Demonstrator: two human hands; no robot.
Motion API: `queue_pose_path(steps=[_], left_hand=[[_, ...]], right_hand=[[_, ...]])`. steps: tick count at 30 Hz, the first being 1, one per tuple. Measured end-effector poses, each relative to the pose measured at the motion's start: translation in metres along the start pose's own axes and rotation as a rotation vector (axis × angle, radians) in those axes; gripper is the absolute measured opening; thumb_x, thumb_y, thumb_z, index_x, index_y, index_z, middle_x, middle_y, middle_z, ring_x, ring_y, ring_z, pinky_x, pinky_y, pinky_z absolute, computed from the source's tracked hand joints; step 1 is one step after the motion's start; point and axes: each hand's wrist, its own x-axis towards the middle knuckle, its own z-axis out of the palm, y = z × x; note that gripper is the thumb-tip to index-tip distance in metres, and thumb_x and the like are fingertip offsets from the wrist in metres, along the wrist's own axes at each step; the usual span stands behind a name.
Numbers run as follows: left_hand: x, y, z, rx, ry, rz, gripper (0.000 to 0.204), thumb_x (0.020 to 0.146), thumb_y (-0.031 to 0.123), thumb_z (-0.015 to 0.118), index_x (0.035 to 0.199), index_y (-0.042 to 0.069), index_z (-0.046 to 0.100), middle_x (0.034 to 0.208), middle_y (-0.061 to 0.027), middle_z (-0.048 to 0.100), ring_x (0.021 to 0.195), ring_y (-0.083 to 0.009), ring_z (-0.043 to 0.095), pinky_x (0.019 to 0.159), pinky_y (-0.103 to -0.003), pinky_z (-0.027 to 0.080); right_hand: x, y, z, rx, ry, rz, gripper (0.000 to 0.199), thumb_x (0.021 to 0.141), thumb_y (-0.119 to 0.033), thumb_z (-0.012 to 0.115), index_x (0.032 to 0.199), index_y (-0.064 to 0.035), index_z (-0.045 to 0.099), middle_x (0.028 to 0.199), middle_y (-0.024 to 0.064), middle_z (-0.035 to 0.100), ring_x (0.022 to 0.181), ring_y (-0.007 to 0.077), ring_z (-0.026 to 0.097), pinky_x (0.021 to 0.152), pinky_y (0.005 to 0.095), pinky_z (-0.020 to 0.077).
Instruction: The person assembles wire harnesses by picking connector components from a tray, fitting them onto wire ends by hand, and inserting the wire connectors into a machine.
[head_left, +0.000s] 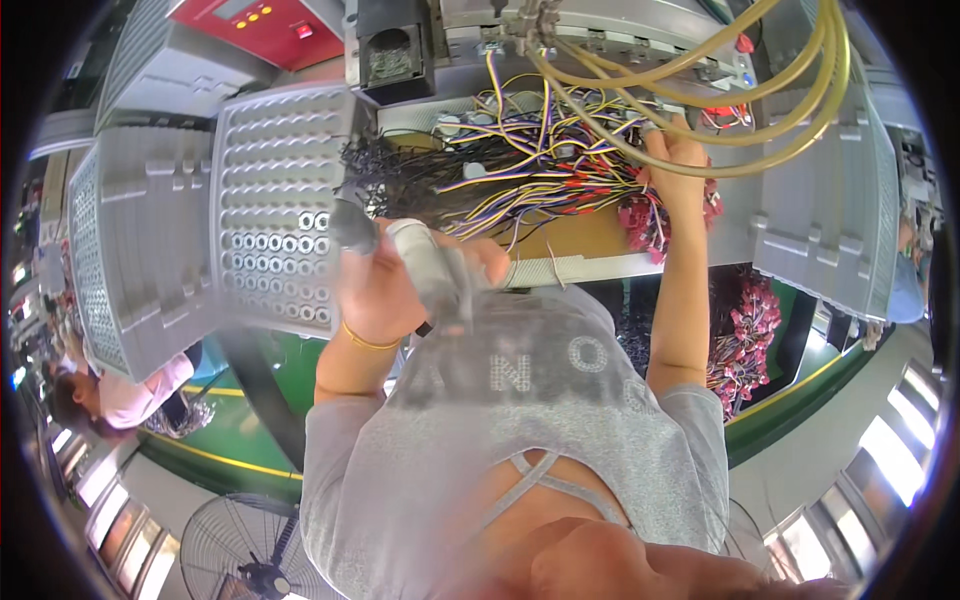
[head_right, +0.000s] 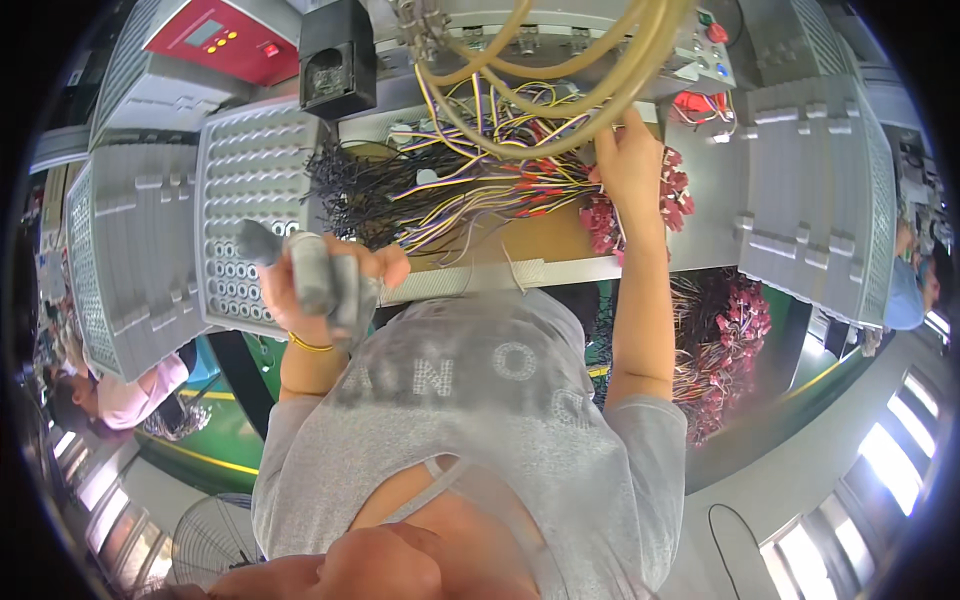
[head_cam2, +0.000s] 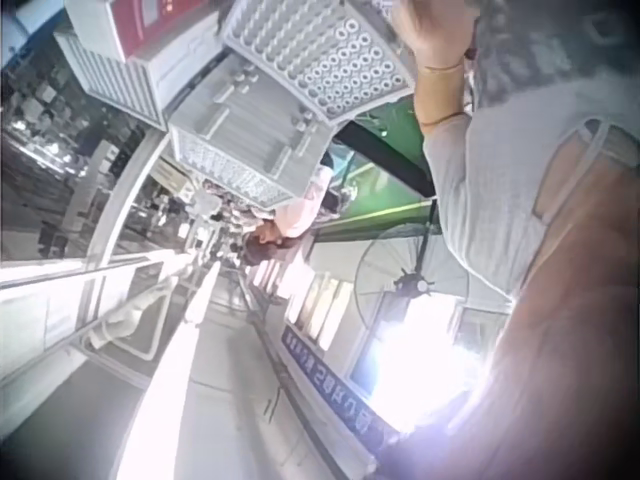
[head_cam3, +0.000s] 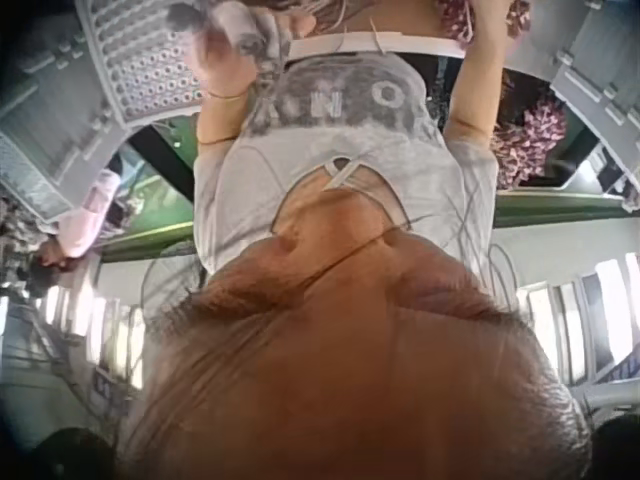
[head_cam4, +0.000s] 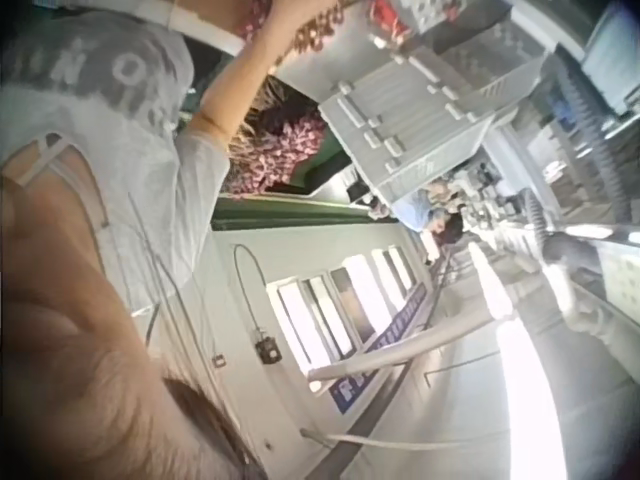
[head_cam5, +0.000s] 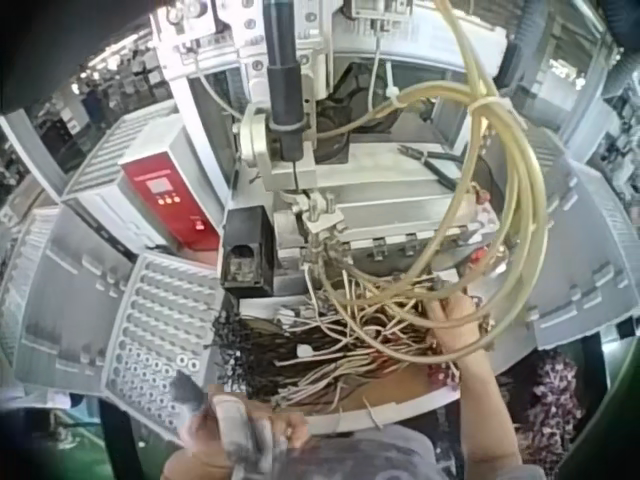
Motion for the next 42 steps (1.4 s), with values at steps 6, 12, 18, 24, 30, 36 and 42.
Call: queue_pose_path(steps=[6, 12, 18, 24, 30, 36, 42], left_hand=[[-0.025, -0.008, -0.026, 0.028, 0.262, -0.119, 0.059, 0.089, 0.048, 0.025, 0.074, 0.003, 0.060, 0.066, -0.0117, 0.060, 0.053, -0.0227, 0.053, 0.074, -0.041, 0.034], [-0.018, -0.012, -0.030, 0.007, 0.193, -0.167, 0.057, 0.088, 0.048, 0.029, 0.076, 0.003, 0.061, 0.074, -0.0116, 0.062, 0.062, -0.0248, 0.056, 0.071, -0.038, 0.039], [-0.016, -0.023, -0.032, 0.015, 0.255, -0.275, 0.060, 0.087, 0.052, 0.028, 0.078, 0.002, 0.060, 0.077, -0.0147, 0.060, 0.082, -0.0304, 0.053, 0.055, -0.034, 0.044], [-0.008, -0.025, -0.013, 0.067, 0.411, -0.310, 0.053, 0.088, 0.047, 0.032, 0.071, 0.004, 0.058, 0.064, -0.0085, 0.059, 0.052, -0.0177, 0.053, 0.073, -0.037, 0.034], [-0.012, -0.027, -0.019, 0.162, 0.386, -0.321, 0.054, 0.088, 0.047, 0.031, 0.071, 0.002, 0.057, 0.065, -0.0096, 0.059, 0.053, -0.0191, 0.054, 0.078, -0.039, 0.036], [-0.011, -0.033, -0.028, 0.229, 0.389, -0.421, 0.042, 0.089, 0.036, 0.040, 0.083, -0.001, 0.058, 0.077, -0.0109, 0.060, 0.069, -0.0209, 0.058, 0.071, -0.036, 0.045], [-0.001, -0.053, -0.026, 0.711, 0.312, -0.332, 0.069, 0.066, 0.004, 0.072, 0.126, 0.002, 0.037, 0.124, -0.0087, 0.042, 0.094, -0.0174, 0.054, 0.075, -0.028, 0.048]], right_hand=[[-0.002, 0.013, -0.007, -0.140, -0.090, -0.307, 0.018, 0.072, -0.011, 0.060, 0.068, 0.0031, 0.050, 0.057, 0.0050, 0.049, 0.048, 0.0144, 0.038, 0.045, 0.0282, 0.0338], [0.015, 0.003, -0.023, -0.260, -0.019, -0.658, 0.019, 0.068, -0.010, 0.060, 0.067, 0.0025, 0.046, 0.061, 0.0112, 0.045, 0.058, 0.0249, 0.044, 0.054, 0.0343, 0.0349], [0.011, -0.014, -0.050, -0.435, -0.180, -0.666, 0.016, 0.063, -0.008, 0.061, 0.078, -0.0042, 0.061, 0.070, 0.0083, 0.050, 0.066, 0.0263, 0.052, 0.059, 0.0356, 0.0435], [0.016, -0.006, -0.017, -0.395, -0.274, -0.740, 0.023, 0.065, -0.012, 0.061, 0.088, -0.0110, 0.063, 0.081, 0.0096, 0.055, 0.078, 0.0266, 0.054, 0.070, 0.0373, 0.0457], [0.020, -0.013, -0.036, -0.376, -0.224, -0.748, 0.021, 0.067, -0.009, 0.058, 0.087, -0.0026, 0.059, 0.074, 0.0087, 0.058, 0.069, 0.0225, 0.057, 0.063, 0.0332, 0.0447], [0.022, -0.031, -0.041, 0.099, -0.410, -0.184, 0.013, 0.076, -0.006, 0.052, 0.088, -0.0007, 0.055, 0.056, -0.0016, 0.047, 0.050, 0.0063, 0.051, 0.043, 0.0189, 0.0384], [-0.035, -0.060, -0.002, 1.164, -0.690, 0.378, 0.036, 0.080, -0.009, 0.053, 0.113, 0.0000, 0.043, 0.093, 0.0124, 0.055, 0.077, 0.0213, 0.060, 0.074, 0.0373, 0.0494]])
